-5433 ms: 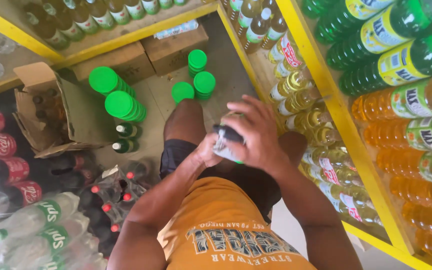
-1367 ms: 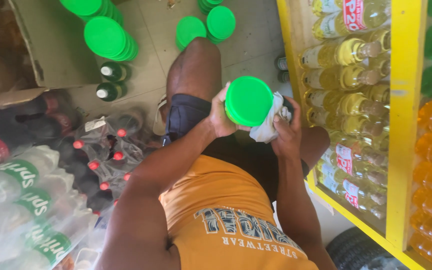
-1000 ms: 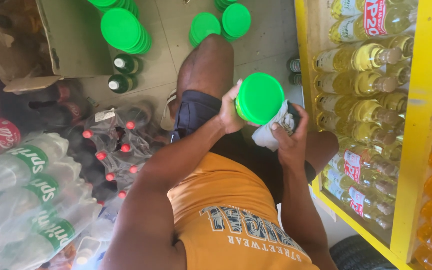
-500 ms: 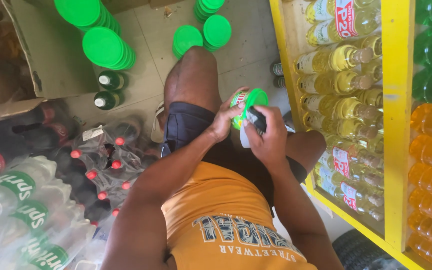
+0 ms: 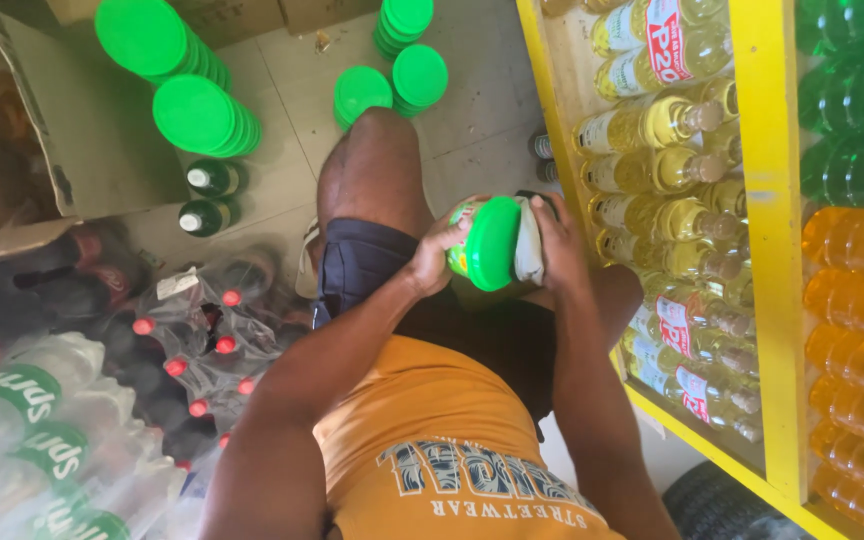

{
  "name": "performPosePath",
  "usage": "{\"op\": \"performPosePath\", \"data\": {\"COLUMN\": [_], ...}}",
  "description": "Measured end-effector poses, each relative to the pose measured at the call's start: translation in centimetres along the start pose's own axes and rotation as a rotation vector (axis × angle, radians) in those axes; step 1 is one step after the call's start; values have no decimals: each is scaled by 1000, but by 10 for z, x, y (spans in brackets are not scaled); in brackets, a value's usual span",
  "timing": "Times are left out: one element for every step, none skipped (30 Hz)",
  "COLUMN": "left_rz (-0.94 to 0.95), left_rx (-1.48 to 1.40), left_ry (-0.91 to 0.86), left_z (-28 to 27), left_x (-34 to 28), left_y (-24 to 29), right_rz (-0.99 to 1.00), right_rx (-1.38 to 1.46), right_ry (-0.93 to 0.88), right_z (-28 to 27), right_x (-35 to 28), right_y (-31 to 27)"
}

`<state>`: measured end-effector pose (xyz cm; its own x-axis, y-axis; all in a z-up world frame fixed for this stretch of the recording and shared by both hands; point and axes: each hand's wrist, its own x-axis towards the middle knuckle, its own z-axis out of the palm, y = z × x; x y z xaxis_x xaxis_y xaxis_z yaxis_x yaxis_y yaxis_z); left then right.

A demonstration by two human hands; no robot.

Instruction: Cleaning green plastic containers by wiping them with a cloth in a storage area

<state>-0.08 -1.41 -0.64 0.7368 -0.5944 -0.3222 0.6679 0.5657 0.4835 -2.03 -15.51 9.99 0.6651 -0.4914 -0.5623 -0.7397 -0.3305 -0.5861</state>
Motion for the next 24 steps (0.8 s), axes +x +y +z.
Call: {"op": "performPosePath", "data": {"left_rz": [-11, -28, -37, -60, -83, -85, -114, -143, -145, -167, -189, -186, -202, -221, -220, -218, -216, -220, -248, -271, -271, -316, -362, -365], "left_rx": [-56, -106, -107, -116, -126, -118, -136, -157, -153, -200, -247, -247, -262, -276, -276, -287, -299, -296, -295, -297, -296, -286, -275, -277], "left_ry": [7, 11, 16, 28, 41, 38, 61, 86, 86, 112, 139, 141, 147, 154, 158, 157, 157, 152, 149, 149, 146, 152, 157, 156], "left_z": [1, 3, 5, 6, 9, 6, 3, 0, -2, -3, -5, -5, -5, -6, -7, -7, -7, -11, -15, -20, -14, -8, -3, 0], "left_x": [1, 3, -1, -1, -1, 0, 2, 1, 2, 4, 6, 7, 8, 8, 8, 8, 8, 9, 9, 10, 10, 10, 9, 8], "left_y": [2, 4, 2, 4, 7, 3, -2, -6, -6, -7, -8, -6, -5, -3, -3, -3, -3, -8, -11, -15, -8, 0, 8, 13], "right_rz": [-53, -102, -92, -29, 34, 34, 8, -17, -17, -61, -104, -107, -151, -192, -191, -332, -472, -471, -581, -693, -694, -738, -782, -778], "right_rx": [21, 49, 50, 102, 155, 163, 137, 108, 112, 98, 83, 83, 87, 91, 92, 87, 82, 84, 42, -3, -2, -51, -100, -102], "right_ry": [54, 112, 111, 144, 177, 179, 167, 153, 154, 141, 128, 125, 141, 158, 154, 193, 232, 239, 281, 318, 320, 275, 230, 231], "right_z": [2, 2, 4, 7, 9, 7, 4, 2, 1, -2, -5, -8, -11, -14, -14, -14, -15, -15, -16, -17, -14, -10, -6, 1], "right_x": [-8, -15, -25, -31, -38, -44, -49, -56, -59, -60, -62, -69, -76, -84, -84, -85, -86, -82, -79, -75, -69, -63, -56, -54], "right_y": [5, 11, 20, 26, 31, 35, 39, 43, 53, 62, 72, 69, 66, 64, 65, 66, 66, 58, 49, 40, 39, 39, 39, 41]}}
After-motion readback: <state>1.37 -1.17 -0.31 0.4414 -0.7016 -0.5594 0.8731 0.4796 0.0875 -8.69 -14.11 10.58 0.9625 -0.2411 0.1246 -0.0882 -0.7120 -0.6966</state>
